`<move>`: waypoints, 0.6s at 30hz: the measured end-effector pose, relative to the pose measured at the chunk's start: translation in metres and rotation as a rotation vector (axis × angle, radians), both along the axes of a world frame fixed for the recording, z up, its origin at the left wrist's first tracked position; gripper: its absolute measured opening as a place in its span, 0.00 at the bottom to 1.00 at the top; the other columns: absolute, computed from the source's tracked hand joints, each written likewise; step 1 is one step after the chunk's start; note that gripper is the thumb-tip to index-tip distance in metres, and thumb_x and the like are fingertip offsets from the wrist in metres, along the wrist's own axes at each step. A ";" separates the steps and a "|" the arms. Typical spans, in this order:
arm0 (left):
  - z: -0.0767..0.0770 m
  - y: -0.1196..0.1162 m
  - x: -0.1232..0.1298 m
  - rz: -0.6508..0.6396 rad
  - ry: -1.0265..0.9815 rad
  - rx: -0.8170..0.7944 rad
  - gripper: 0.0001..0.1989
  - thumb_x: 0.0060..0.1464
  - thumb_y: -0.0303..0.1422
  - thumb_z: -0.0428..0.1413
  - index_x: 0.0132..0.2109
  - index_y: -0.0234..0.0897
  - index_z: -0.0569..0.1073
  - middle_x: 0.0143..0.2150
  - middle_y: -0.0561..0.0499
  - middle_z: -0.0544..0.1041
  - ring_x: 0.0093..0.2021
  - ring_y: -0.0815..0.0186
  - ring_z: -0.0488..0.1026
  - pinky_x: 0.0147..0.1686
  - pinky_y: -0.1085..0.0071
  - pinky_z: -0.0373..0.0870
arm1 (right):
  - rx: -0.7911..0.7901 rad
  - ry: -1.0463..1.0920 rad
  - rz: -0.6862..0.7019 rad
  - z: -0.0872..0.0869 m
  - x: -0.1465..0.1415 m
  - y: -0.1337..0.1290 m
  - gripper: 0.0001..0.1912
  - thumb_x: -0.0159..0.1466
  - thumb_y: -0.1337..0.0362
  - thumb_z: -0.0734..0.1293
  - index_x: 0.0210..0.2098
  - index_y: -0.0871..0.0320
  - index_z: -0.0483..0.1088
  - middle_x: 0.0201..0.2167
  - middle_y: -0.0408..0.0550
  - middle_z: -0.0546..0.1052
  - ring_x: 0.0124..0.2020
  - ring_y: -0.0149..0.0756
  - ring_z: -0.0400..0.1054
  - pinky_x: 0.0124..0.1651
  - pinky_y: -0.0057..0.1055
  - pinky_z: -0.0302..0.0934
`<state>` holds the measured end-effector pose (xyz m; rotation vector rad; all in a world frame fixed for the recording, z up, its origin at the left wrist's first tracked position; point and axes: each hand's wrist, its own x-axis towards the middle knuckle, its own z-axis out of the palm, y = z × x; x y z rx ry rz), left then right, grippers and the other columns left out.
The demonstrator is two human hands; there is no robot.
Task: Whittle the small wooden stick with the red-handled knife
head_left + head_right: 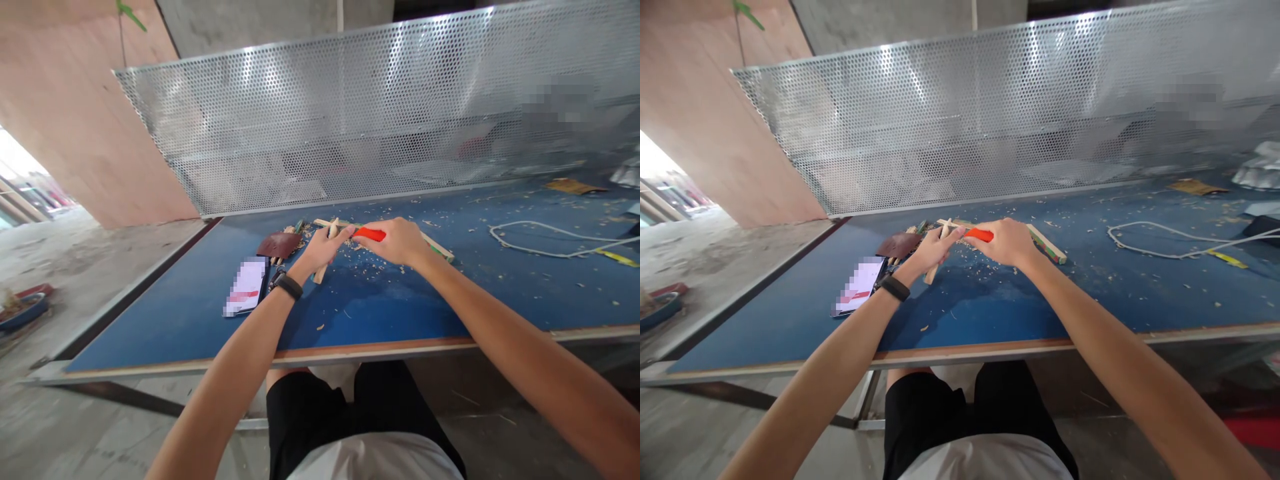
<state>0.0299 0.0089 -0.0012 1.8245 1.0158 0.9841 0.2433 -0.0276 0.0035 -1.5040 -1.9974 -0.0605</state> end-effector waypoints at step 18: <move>-0.008 0.009 0.005 0.064 -0.077 -0.048 0.30 0.56 0.62 0.62 0.28 0.42 0.63 0.17 0.55 0.61 0.17 0.71 0.58 0.21 0.68 0.52 | 0.025 0.036 -0.042 -0.002 -0.005 0.002 0.29 0.69 0.34 0.63 0.45 0.47 0.86 0.36 0.51 0.86 0.37 0.49 0.78 0.34 0.36 0.56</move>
